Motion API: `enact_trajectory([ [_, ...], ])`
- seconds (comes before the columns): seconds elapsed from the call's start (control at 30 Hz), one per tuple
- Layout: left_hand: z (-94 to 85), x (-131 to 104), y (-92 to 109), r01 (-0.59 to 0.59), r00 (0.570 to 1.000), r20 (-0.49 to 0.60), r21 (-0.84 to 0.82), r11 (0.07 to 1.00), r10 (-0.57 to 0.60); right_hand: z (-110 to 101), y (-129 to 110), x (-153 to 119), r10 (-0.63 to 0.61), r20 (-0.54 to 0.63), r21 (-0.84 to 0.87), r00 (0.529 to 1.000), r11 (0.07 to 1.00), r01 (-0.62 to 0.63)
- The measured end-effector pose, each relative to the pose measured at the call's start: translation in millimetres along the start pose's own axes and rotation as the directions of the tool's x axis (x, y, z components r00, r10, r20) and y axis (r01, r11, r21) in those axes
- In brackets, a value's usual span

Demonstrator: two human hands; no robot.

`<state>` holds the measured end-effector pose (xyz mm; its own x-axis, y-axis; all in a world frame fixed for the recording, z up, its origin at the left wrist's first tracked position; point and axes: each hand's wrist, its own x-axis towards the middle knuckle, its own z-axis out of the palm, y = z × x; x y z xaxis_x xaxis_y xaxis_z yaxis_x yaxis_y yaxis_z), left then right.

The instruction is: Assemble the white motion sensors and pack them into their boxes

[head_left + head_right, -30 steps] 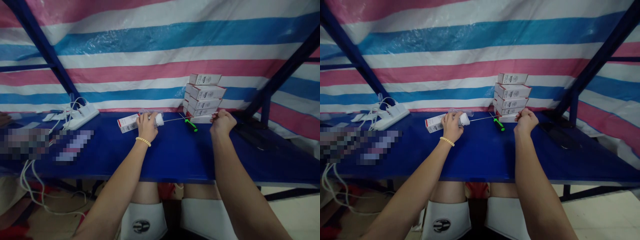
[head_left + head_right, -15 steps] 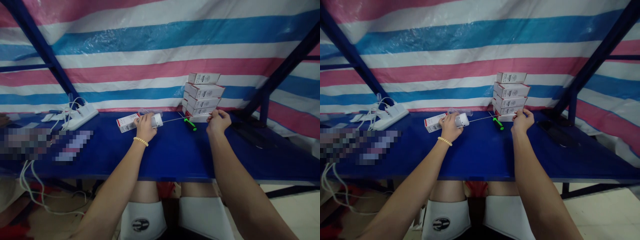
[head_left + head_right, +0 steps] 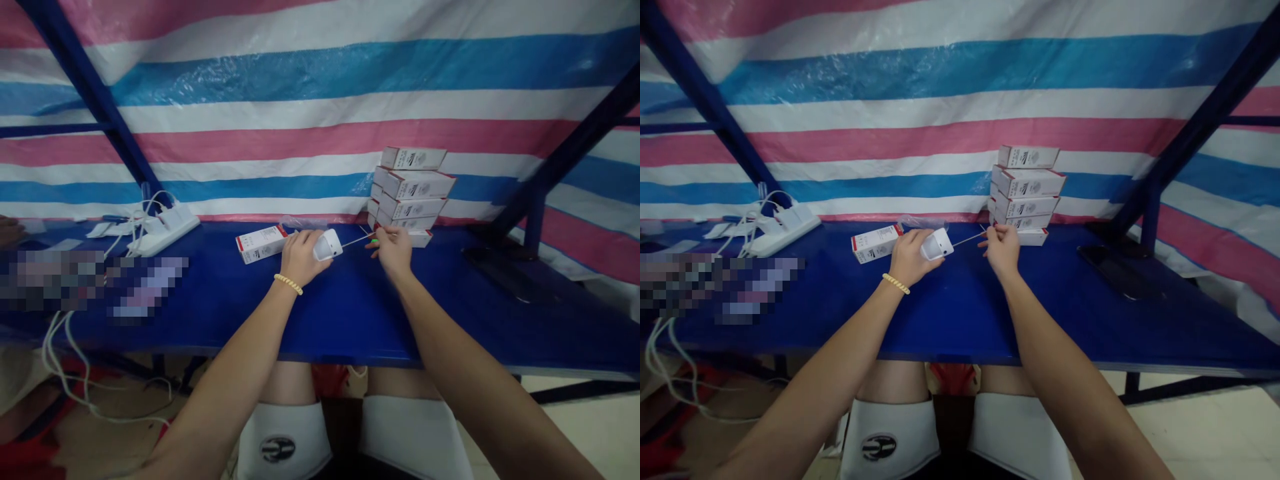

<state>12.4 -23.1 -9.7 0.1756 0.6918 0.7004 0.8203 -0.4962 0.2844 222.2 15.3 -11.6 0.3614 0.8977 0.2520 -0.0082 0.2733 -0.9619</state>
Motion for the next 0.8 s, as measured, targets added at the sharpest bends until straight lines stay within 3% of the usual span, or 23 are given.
enact_trajectory([
  [0.17, -0.6, 1.9, 7.0, 0.063, 0.997, -0.03, -0.061, 0.996, -0.065, 21.7, 5.6, -25.2, -0.005, 0.225, -0.043, 0.974, 0.999, 0.015],
  [0.33, 2.0, 1.7, 6.2, 0.097, 0.994, -0.033, -0.085, 0.992, -0.1, 29.1, 5.4, -40.7, 0.053, 0.458, -0.047, 0.887, 0.998, -0.035],
  [0.53, 7.4, 0.4, 7.3, 0.184, 0.977, -0.072, -0.187, 0.965, -0.2, 33.1, 5.2, -49.1, 0.068, 0.586, 0.001, 0.807, 0.996, -0.085],
  [0.6, 9.8, 0.3, 11.7, 0.209, 0.966, -0.103, -0.229, 0.951, -0.237, 35.9, 5.9, -50.5, 0.052, 0.581, 0.022, 0.812, 0.997, -0.08],
  [0.8, 22.0, 0.7, 19.9, 0.14, 0.979, -0.068, -0.463, 0.875, -0.193, 32.7, 8.2, -37.4, 0.008, 0.394, 0.065, 0.919, 0.997, -0.036],
])
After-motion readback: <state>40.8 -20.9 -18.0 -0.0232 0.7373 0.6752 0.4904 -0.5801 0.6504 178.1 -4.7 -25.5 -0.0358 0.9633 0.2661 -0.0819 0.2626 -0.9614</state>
